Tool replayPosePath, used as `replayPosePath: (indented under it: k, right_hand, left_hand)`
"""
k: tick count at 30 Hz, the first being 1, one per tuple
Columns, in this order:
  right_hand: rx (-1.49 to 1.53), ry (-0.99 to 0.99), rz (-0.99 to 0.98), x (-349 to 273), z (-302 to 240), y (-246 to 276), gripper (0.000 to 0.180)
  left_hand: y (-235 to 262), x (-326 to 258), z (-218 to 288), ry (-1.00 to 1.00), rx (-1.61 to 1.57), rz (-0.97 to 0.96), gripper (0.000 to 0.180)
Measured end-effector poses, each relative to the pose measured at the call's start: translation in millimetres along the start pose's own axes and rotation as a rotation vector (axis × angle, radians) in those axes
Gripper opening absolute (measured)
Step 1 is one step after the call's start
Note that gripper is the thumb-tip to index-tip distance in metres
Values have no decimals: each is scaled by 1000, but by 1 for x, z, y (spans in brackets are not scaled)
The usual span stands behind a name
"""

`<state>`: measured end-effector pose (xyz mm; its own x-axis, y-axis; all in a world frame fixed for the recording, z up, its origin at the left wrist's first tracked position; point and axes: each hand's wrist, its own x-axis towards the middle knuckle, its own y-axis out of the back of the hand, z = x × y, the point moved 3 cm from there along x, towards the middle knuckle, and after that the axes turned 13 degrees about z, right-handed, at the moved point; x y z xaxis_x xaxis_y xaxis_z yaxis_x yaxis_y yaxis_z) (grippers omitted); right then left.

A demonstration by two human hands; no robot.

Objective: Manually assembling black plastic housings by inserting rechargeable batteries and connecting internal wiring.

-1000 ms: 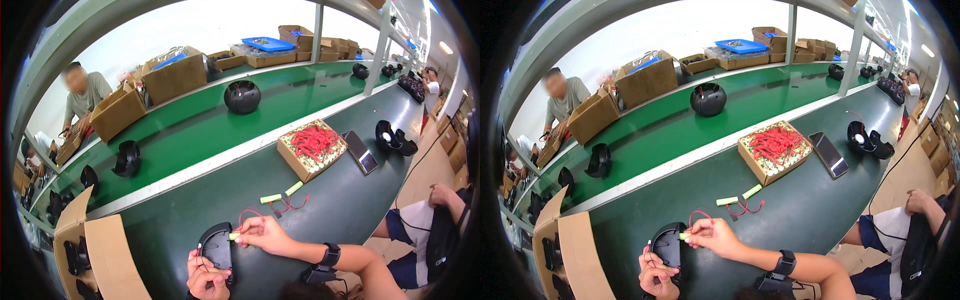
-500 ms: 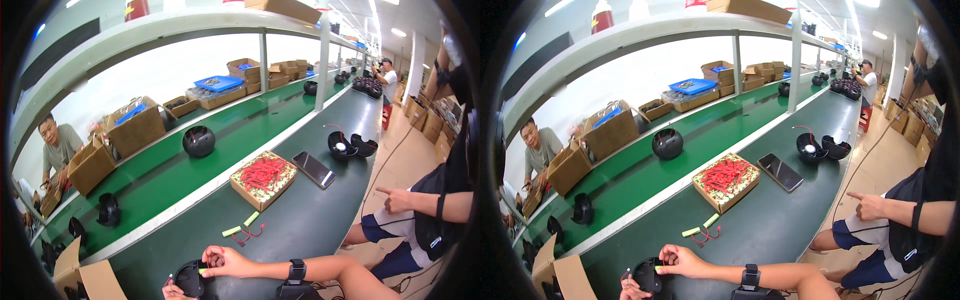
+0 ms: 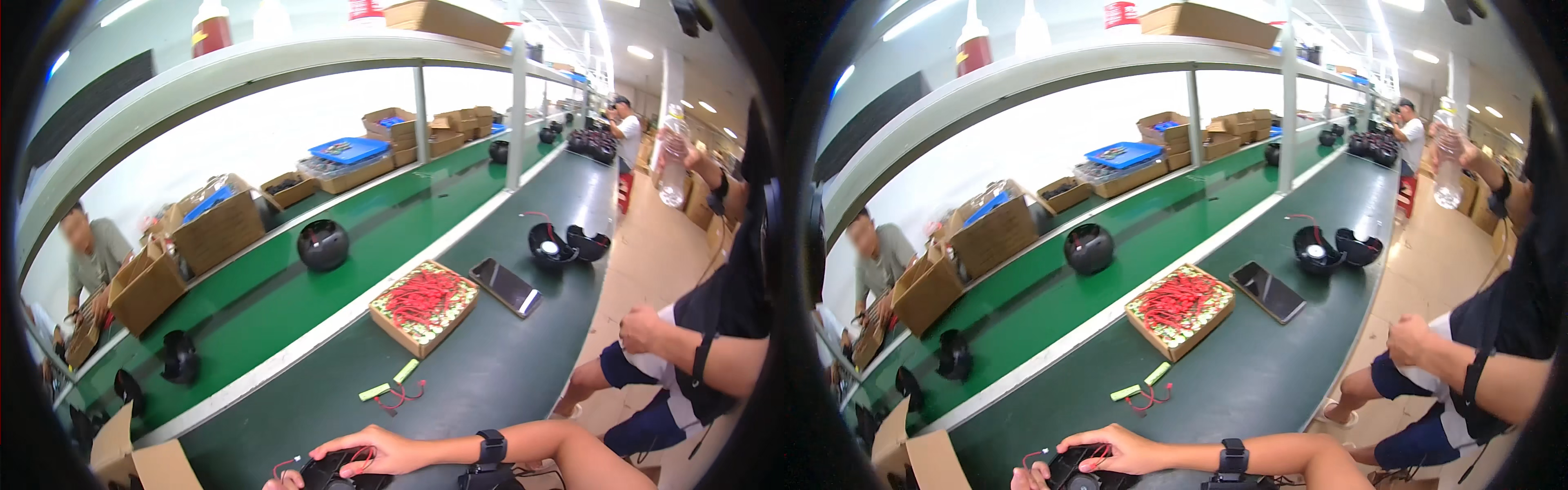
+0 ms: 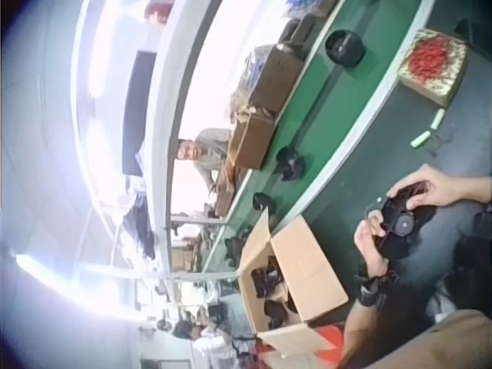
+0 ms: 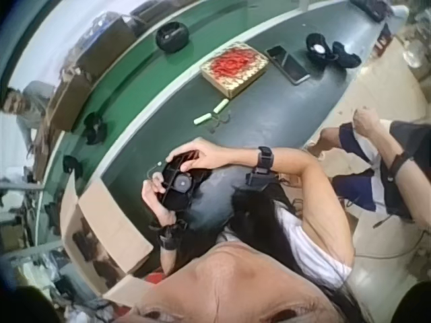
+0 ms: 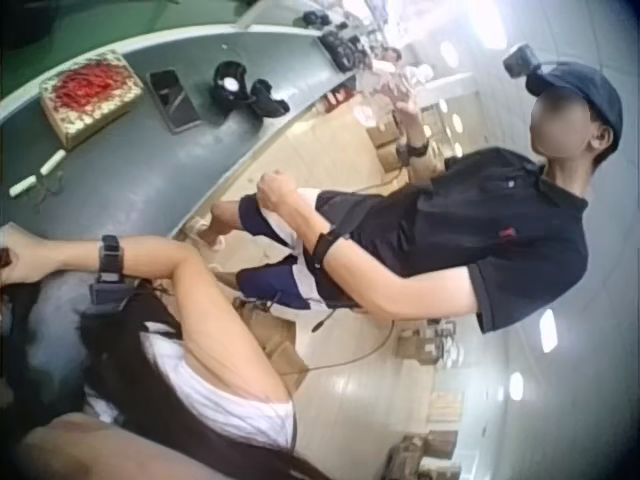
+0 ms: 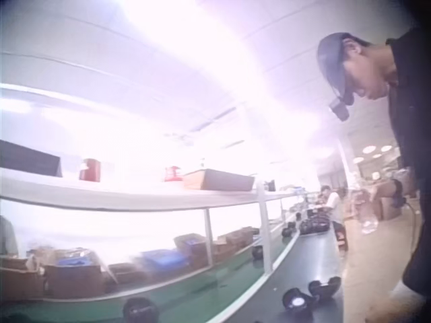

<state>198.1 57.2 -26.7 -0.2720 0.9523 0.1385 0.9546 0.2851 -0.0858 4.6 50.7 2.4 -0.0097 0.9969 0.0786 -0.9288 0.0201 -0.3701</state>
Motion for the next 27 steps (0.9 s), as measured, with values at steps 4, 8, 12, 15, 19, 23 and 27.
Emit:
replayPosePath:
  k: [4,8,12,15,19,23,27]
  right_hand:
    - [246,99,27,5,18,2,38]
    - [-465,349,211,11,-3,6,38]
    - [-789,342,410,0,-28,11,27]
    - [-866,466,370,-1,-31,11,12]
    - [-1022,768,221,-5,-54,-10,16]
    - [-898,769,-4,-12,-72,-40,18]
    - [-612,604,39,-21,-65,-42,14]
  left_hand:
    - [0,2,-2,34,140,51,35]
    - [-5,-2,7,-459,233,-2,23]
    - [-7,-2,5,-729,291,29,21]
    - [-3,-1,1,-804,367,-18,21]
    - [0,-2,-3,-883,448,15,18]
    - [-2,-6,-5,-864,440,-10,17]
    - [-5,-22,-11,-831,479,-156,19]
